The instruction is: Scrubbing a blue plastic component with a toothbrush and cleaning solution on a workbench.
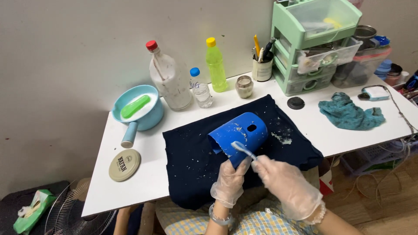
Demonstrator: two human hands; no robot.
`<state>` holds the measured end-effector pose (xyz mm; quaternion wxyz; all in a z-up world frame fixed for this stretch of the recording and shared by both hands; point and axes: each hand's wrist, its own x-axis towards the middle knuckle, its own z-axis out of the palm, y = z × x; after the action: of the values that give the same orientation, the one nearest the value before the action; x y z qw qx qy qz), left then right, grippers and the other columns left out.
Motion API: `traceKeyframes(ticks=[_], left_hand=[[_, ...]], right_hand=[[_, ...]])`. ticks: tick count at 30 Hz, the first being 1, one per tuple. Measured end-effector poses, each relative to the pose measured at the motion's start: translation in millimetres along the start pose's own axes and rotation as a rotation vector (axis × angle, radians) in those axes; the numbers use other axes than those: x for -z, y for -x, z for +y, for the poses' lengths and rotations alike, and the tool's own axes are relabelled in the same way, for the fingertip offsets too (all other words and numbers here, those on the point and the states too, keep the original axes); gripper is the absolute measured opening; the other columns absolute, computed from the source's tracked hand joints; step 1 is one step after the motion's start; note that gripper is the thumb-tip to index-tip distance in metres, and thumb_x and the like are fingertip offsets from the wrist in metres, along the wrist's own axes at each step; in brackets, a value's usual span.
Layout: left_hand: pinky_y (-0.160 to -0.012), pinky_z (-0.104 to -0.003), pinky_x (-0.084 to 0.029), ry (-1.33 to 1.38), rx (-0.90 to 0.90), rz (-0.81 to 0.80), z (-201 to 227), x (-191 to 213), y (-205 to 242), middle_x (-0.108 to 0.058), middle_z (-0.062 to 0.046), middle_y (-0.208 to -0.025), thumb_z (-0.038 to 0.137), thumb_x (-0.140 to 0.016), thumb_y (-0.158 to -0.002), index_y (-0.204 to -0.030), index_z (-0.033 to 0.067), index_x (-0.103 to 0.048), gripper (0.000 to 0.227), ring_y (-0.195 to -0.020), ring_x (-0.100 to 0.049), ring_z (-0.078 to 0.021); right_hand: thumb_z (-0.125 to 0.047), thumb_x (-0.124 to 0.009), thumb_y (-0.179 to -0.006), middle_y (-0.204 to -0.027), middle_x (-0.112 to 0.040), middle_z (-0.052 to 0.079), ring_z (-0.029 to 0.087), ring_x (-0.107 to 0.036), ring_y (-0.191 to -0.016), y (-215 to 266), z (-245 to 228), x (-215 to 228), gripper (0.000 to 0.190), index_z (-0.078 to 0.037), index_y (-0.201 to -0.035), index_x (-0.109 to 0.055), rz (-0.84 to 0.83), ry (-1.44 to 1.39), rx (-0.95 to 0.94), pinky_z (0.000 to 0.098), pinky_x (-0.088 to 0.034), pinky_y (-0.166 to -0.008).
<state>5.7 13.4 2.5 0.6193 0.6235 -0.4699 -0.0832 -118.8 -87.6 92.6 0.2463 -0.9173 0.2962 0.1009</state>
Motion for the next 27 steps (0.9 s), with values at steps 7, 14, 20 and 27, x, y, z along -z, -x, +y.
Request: traceKeyframes(ticks=[7, 14, 20, 27], left_hand=[[-0.074, -0.035, -0.053, 0.010, -0.065, -0.029, 10.7, 2.1, -3.0, -0.068, -0.006, -0.094, 0.020, -0.051, -0.101, -0.098, 0.0061, -0.064, 0.019, -0.083, -0.067, -0.0199], [-0.079, -0.033, -0.056, -0.006, -0.062, 0.000, -21.0, -1.3, 3.6, -0.068, -0.005, -0.099, -0.004, -0.066, -0.084, -0.108, 0.0066, -0.066, 0.026, -0.090, -0.069, -0.0211], [-0.083, -0.033, -0.055, 0.094, -0.009, 0.021, 4.9, -4.1, -0.5, -0.069, -0.006, -0.101, 0.012, -0.060, -0.093, -0.105, 0.0074, -0.067, 0.015, -0.094, -0.067, -0.0187], [-0.079, -0.031, -0.054, 0.188, 0.126, 0.058, 16.4, -6.3, -5.7, -0.071, -0.004, -0.093, 0.020, -0.061, -0.095, -0.092, 0.0068, -0.068, 0.015, -0.084, -0.064, -0.0133]], right_hand=[[-0.053, -0.021, -0.099, -0.061, -0.057, -0.003, 0.015, -0.061, -0.049, -12.9, 10.8, -13.1, 0.038, -0.027, -0.108, -0.048, 0.103, 0.014, 0.036, 0.0273, -0.058, -0.046], [-0.050, -0.033, -0.100, -0.065, -0.060, -0.001, 0.021, -0.063, -0.055, -27.2, 22.5, -29.7, 0.029, -0.027, -0.099, -0.051, 0.284, 0.035, 0.067, 0.0359, -0.049, -0.049], [-0.047, -0.034, -0.100, -0.062, -0.057, -0.006, 0.013, -0.059, -0.047, -22.0, 17.7, -16.9, 0.027, -0.027, -0.100, -0.051, 0.263, -0.010, 0.126, 0.0252, -0.051, -0.041], [-0.050, -0.026, -0.100, -0.056, -0.050, -0.006, 0.011, -0.054, -0.045, -23.9, 21.8, -8.5, 0.036, -0.026, -0.101, -0.052, 0.172, -0.054, 0.125, 0.0224, -0.054, -0.045]])
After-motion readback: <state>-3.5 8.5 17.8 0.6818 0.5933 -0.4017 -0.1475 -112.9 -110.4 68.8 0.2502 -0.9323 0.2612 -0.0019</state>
